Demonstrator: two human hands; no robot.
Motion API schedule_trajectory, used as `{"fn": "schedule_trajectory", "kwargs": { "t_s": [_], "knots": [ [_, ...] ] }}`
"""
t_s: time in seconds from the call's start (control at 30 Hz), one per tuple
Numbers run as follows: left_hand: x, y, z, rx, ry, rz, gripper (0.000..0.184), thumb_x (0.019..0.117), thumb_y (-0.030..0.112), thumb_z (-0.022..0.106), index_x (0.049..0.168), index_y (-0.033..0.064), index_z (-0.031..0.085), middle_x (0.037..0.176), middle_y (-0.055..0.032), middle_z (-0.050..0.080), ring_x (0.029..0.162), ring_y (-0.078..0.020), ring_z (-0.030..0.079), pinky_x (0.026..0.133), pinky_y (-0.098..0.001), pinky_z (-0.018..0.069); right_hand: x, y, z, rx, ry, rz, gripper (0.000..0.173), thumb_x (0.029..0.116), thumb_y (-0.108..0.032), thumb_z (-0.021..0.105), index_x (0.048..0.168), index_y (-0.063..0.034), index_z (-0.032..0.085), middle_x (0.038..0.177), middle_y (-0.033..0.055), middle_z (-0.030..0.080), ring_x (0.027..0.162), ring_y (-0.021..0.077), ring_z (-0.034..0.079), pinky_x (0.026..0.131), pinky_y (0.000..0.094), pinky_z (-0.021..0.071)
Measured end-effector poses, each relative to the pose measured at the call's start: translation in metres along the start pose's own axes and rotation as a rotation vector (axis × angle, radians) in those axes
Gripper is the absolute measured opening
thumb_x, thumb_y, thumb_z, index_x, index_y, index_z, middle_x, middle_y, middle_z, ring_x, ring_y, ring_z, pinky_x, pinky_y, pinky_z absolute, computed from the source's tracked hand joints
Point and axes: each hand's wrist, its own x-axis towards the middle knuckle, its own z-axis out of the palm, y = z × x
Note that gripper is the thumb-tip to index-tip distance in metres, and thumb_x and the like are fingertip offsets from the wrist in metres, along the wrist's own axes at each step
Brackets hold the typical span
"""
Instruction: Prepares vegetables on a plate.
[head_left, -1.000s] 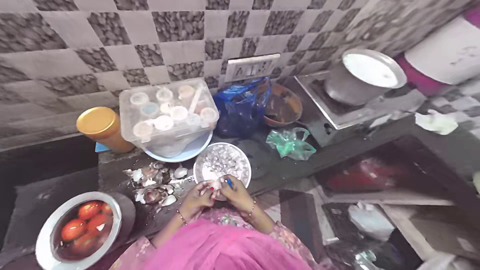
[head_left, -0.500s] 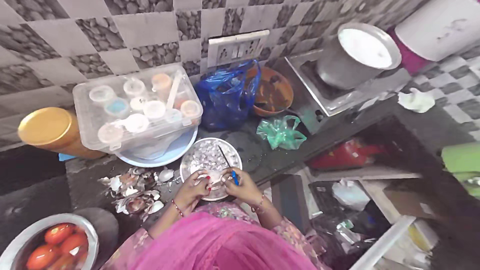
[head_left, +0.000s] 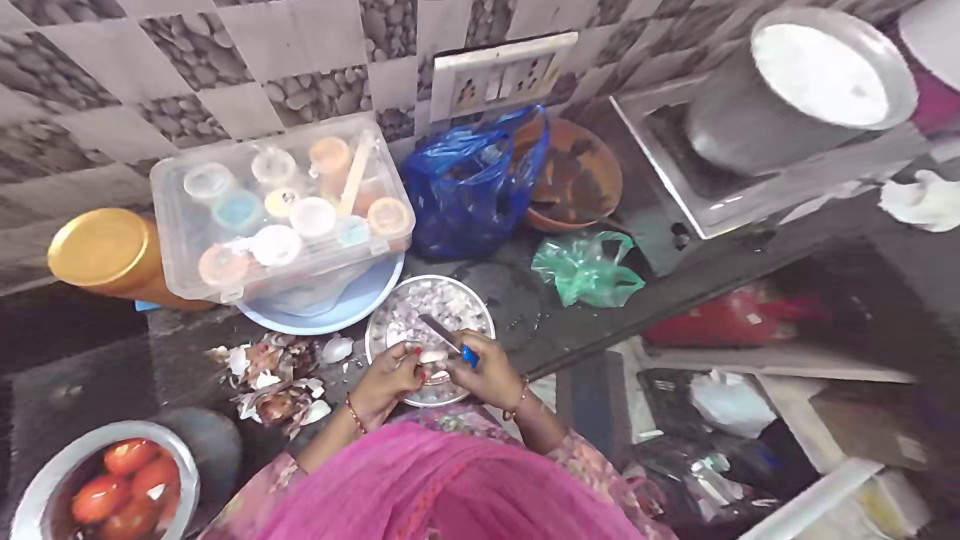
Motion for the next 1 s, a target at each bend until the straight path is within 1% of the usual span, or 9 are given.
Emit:
{"fn": "schedule_trajectory", "kwargs": {
  "t_s": [0.1,0.27,0.33,0.43,0.57,0.63,0.73,0.9,1.0],
  "knots": [
    [0.003,-0.001,-0.002,0.081,-0.035,0.065,0.025,0.0852,0.005,0.060,0.110,0.0076,0.056,0.091,0.0043,0.070,0.077,-0.0040,0.067,0.067,-0.0208,0.0556,0.001,-0.002,-0.002,0.200,-0.051,0.195,0.028,0.0896,-0.021,0.072,0.105,0.0026,0.069,0.093,0.0051,0.068,0.065,-0.0006,0.054,0.059,0.0176,0.0474],
    [0.004,0.005,0.001,0.089,-0.033,-0.013,0.016,0.0896,0.003,0.053,0.104,0.0080,0.058,0.087,0.0041,0.072,0.078,-0.0037,0.068,0.071,-0.0211,0.0565,-0.001,-0.005,-0.004,0.296,-0.134,0.292,0.028,0.0902,-0.019,0.072,0.110,0.0008,0.068,0.091,0.0018,0.066,0.062,-0.0012,0.052,0.057,0.0180,0.0471],
    [0.004,0.003,0.003,0.020,-0.019,-0.034,0.019,0.0925,0.003,0.051,0.111,0.0061,0.054,0.090,0.0019,0.071,0.078,-0.0054,0.068,0.072,-0.0221,0.0573,-0.003,0.000,-0.002,0.213,-0.118,0.245,0.029,0.0902,-0.023,0.072,0.106,0.0008,0.070,0.092,0.0045,0.067,0.067,0.0011,0.055,0.062,0.0196,0.0488],
    [0.007,-0.001,0.003,-0.022,-0.037,-0.017,0.041,0.0903,0.002,0.056,0.131,0.0026,0.046,0.097,-0.0022,0.070,0.082,-0.0096,0.070,0.078,-0.0262,0.0594,-0.004,0.004,0.000,0.117,-0.095,0.177,0.030,0.0919,-0.026,0.071,0.101,0.0018,0.071,0.097,0.0098,0.069,0.078,0.0069,0.060,0.071,0.0234,0.0514],
    [0.005,-0.001,0.001,0.072,-0.040,0.028,0.030,0.0916,0.004,0.054,0.120,-0.0006,0.061,0.098,-0.0011,0.073,0.083,-0.0080,0.069,0.077,-0.0251,0.0584,-0.003,0.003,-0.001,0.135,-0.103,0.212,0.031,0.0927,-0.025,0.069,0.105,0.0029,0.070,0.098,0.0104,0.068,0.076,0.0068,0.060,0.069,0.0234,0.0512],
    [0.004,0.000,-0.001,0.120,-0.086,0.055,0.032,0.0918,0.000,0.056,0.123,-0.0015,0.061,0.101,-0.0008,0.073,0.085,-0.0082,0.070,0.079,-0.0256,0.0589,-0.001,0.001,-0.002,0.247,-0.121,0.304,0.029,0.0928,-0.021,0.068,0.111,0.0014,0.068,0.099,0.0066,0.068,0.070,0.0031,0.059,0.064,0.0217,0.0521],
    [0.004,-0.004,-0.006,0.155,-0.136,0.098,0.044,0.0786,-0.005,0.068,0.122,-0.0010,0.062,0.101,-0.0002,0.073,0.087,-0.0097,0.071,0.081,-0.0271,0.0604,-0.001,-0.003,-0.004,0.409,-0.142,0.374,0.024,0.0931,-0.012,0.066,0.113,0.0001,0.066,0.101,0.0024,0.066,0.068,0.0000,0.057,0.062,0.0187,0.0508],
    [0.004,0.001,0.000,0.159,-0.070,0.048,0.025,0.0842,-0.002,0.063,0.109,0.0035,0.064,0.089,0.0023,0.072,0.077,-0.0064,0.069,0.071,-0.0231,0.0593,-0.002,-0.006,-0.005,0.528,-0.134,0.391,0.022,0.0937,-0.006,0.060,0.114,0.0013,0.063,0.091,-0.0030,0.065,0.065,-0.0025,0.055,0.058,0.0160,0.0477],
    [0.006,-0.001,-0.001,0.058,-0.077,0.044,0.024,0.0829,-0.002,0.064,0.106,0.0039,0.064,0.089,0.0004,0.074,0.077,-0.0073,0.070,0.071,-0.0229,0.0588,-0.003,-0.008,-0.009,0.534,-0.156,0.420,0.036,0.0882,-0.007,0.070,0.122,0.0020,0.059,0.097,0.0002,0.067,0.068,0.0008,0.059,0.059,0.0181,0.0511]
  ]
}}
